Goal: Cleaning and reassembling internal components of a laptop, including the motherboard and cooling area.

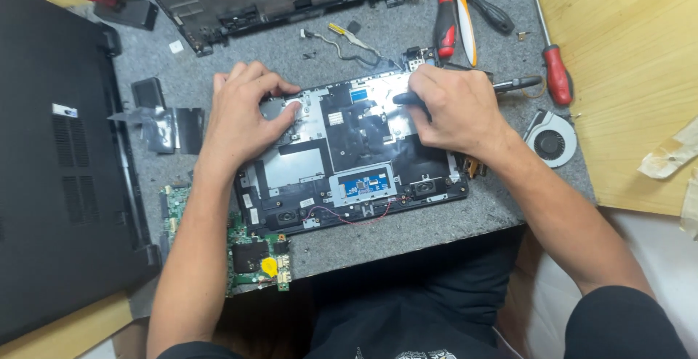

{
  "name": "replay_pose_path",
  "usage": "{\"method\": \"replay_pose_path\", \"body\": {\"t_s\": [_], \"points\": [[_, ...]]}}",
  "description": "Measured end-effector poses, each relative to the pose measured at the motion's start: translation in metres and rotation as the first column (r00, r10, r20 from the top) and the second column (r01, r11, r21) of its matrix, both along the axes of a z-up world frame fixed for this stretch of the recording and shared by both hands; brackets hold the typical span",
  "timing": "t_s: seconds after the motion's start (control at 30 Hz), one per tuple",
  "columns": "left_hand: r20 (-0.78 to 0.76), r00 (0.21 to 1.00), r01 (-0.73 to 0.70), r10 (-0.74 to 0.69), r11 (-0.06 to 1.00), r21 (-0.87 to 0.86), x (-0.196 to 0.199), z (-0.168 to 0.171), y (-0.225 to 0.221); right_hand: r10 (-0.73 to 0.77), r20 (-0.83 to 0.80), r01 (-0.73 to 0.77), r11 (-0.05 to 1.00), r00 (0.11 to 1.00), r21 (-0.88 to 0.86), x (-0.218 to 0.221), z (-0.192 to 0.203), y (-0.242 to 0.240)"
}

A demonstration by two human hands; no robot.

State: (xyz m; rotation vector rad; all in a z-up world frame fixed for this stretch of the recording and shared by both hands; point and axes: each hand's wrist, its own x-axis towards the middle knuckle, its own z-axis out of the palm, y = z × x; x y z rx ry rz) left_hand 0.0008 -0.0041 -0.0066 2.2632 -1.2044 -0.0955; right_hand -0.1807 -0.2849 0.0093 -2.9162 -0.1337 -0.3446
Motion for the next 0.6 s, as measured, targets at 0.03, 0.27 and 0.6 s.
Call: {"method": "replay_pose_path", "body": {"t_s": [0.03,0.27,0.6], "points": [[0.011,1.000,0.004,-0.004,1.000,0.007,0.002,0.005,0.003,-0.004,0.011,0.004,1.000,1.000,0.007,0.005,0.000,0.002],[-0.015,1.000,0.009,-0.008,1.000,0.021,-0.002,0.006,0.003,0.007,-0.027,-0.008,0.999,1.000,-0.038,0.003,-0.002,0.000],[-0.037,0.999,-0.028,0.028,1.000,0.006,-0.004,0.009,0.002,0.029,-0.006,-0.030,0.998,1.000,-0.057,0.003,-0.003,-0.001]]}}
